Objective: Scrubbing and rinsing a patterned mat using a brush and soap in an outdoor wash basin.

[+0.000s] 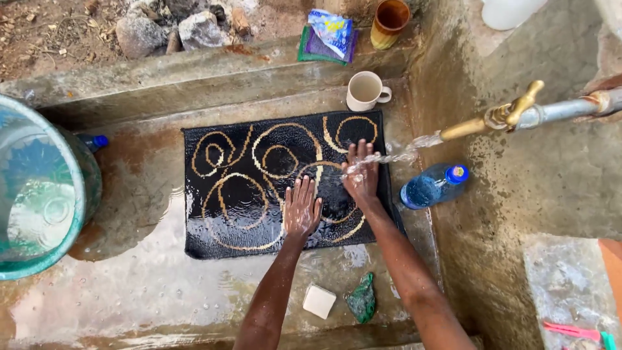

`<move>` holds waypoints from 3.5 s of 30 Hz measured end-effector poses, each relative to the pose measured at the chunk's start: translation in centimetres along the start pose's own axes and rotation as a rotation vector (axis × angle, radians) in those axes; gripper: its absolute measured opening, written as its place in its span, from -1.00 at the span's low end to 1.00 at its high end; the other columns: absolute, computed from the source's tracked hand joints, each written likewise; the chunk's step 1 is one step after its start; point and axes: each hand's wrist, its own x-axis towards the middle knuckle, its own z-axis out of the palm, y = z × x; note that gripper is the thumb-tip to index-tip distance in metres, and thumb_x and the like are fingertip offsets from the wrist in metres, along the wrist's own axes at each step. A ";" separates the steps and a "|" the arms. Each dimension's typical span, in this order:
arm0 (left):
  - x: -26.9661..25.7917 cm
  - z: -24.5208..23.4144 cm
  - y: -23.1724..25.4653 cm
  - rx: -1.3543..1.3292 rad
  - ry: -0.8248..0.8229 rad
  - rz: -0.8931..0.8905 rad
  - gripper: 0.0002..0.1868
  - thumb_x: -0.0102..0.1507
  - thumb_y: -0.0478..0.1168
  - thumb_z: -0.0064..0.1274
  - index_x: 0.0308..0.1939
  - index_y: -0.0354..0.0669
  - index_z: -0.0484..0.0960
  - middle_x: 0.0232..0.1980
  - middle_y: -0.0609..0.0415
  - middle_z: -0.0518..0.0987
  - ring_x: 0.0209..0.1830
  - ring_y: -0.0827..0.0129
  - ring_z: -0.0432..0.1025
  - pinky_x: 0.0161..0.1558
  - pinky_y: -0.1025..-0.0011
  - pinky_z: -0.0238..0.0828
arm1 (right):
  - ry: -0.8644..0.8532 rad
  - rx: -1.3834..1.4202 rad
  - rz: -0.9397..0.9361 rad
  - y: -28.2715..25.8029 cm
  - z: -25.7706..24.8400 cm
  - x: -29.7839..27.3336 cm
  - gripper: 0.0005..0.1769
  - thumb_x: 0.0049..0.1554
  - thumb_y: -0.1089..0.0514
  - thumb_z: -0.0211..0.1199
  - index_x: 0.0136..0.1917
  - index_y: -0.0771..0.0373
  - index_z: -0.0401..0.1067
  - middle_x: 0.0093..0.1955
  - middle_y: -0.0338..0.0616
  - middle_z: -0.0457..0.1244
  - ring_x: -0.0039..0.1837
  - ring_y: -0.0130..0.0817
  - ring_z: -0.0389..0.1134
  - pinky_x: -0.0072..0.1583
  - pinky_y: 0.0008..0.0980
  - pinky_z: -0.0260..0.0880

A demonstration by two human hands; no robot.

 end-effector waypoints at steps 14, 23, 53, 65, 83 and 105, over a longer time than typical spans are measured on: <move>0.1 0.7 -0.8 -0.050 0.030 -0.032 -0.42 0.41 -0.16 -0.25 0.53 -0.18 0.28 0.61 -0.05 0.22 0.63 0.14 0.07 0.59 0.02 -0.13 | -0.004 0.058 0.053 -3.5 -0.5 -3.0 -0.13 0.29 -0.19 0.05 0.59 0.52 0.04 0.66 0.39 -0.16 0.61 0.30 -0.09 0.56 0.36 -0.25; 1.3 3.3 2.7 -0.359 0.072 0.007 -0.42 0.49 -0.14 -0.26 0.59 -0.26 0.22 0.64 -0.20 0.16 0.67 0.00 0.00 0.60 -0.07 -0.18 | 0.218 0.566 0.169 -2.4 1.6 -4.7 -0.52 0.35 0.19 -0.03 0.50 0.33 0.29 0.51 0.17 0.21 0.52 0.03 0.23 0.51 -0.11 0.22; -10.1 -5.9 -22.5 0.020 -0.098 -0.791 -0.14 0.42 0.36 -0.55 0.66 0.02 -0.26 0.73 0.00 -0.42 0.69 -0.11 -0.52 0.57 -0.06 -0.61 | 0.281 0.656 0.130 -3.7 -2.8 -4.0 -0.62 0.27 0.34 0.03 0.30 0.36 0.50 0.30 0.17 0.36 0.38 0.11 0.37 0.38 -0.05 0.35; -5.0 -2.0 -5.8 0.080 -0.061 -0.329 -0.29 0.43 0.20 -0.29 0.62 0.08 0.10 0.68 -0.09 -0.01 0.67 -0.01 -0.13 0.57 -0.13 -0.36 | -0.020 0.875 0.218 -2.8 -5.2 -5.4 -0.68 0.31 0.15 0.12 0.28 0.28 0.48 0.32 0.06 0.33 0.41 0.01 0.31 0.42 -0.07 0.26; -6.1 -0.6 -6.4 0.004 0.114 -0.247 -0.31 0.41 0.15 -0.15 0.58 0.03 0.23 0.67 -0.07 0.07 0.65 -0.05 -0.03 0.54 -0.20 -0.20 | -0.430 0.386 0.681 0.4 -14.4 -18.6 0.48 -0.14 0.07 0.53 0.72 0.01 -0.47 0.54 0.37 -0.04 0.52 0.22 0.11 0.44 0.03 0.24; -6.7 0.1 -6.3 0.057 0.103 -0.280 -0.34 0.45 0.17 -0.23 0.59 0.05 0.22 0.67 -0.06 0.07 0.67 -0.04 -0.03 0.57 -0.18 -0.22 | -0.027 0.692 0.643 -5.1 -17.4 -9.2 0.32 -0.17 0.15 0.58 0.69 0.21 -0.11 0.43 0.28 0.17 0.35 0.09 0.26 0.33 -0.01 0.33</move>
